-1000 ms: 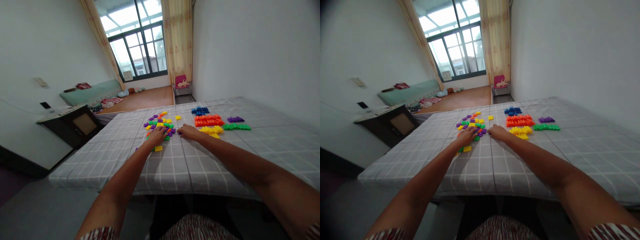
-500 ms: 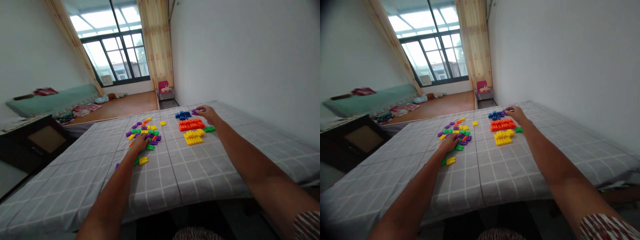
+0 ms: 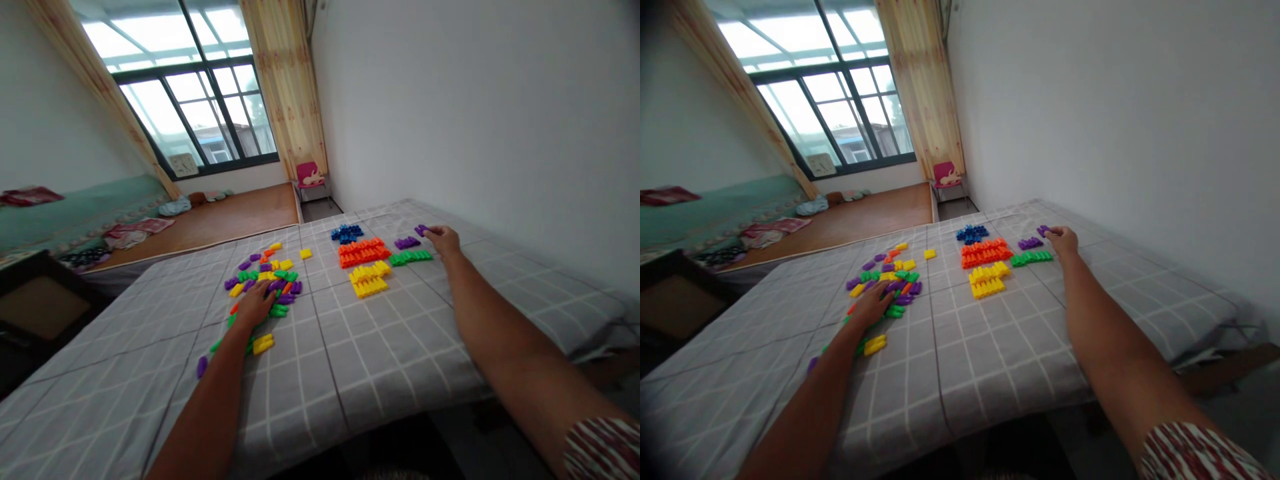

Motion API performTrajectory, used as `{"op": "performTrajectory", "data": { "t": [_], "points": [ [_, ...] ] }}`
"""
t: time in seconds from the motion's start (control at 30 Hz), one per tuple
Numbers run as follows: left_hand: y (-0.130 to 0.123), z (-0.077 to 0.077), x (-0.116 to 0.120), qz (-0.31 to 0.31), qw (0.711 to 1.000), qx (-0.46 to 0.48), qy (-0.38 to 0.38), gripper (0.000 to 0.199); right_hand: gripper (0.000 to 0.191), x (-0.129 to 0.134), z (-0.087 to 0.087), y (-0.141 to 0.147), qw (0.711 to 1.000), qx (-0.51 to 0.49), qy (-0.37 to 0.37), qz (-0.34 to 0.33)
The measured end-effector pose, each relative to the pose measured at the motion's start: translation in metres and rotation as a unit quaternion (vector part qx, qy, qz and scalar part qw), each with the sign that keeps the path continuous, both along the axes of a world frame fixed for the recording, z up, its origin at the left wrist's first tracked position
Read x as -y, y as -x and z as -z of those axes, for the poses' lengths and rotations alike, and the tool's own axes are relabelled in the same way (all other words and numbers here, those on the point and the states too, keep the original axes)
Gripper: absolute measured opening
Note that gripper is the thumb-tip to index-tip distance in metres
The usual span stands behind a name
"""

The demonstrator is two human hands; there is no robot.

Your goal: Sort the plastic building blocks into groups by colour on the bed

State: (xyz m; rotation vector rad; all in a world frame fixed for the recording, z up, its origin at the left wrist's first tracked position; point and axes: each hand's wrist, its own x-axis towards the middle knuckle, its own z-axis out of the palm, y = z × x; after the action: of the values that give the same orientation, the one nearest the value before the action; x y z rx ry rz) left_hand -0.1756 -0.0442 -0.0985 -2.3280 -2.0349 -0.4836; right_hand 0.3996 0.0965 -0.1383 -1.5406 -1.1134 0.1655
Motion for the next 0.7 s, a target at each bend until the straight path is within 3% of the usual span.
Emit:
{"op": "performTrajectory", "data": {
  "t": [0.37,0.7],
  "points": [
    [0.000,0.002,0.004,-0.007,1.000,-0.005,0.003,0.045,0.031,0.008,-0.007,0.024,0.973,0.195,0.123,0.013],
    [-0.001,0.004,0.004,0.003,1.000,0.022,0.004,0.044,0.040,0.021,-0.020,0.027,0.966,0.228,0.119,0.022]
  ]
}}
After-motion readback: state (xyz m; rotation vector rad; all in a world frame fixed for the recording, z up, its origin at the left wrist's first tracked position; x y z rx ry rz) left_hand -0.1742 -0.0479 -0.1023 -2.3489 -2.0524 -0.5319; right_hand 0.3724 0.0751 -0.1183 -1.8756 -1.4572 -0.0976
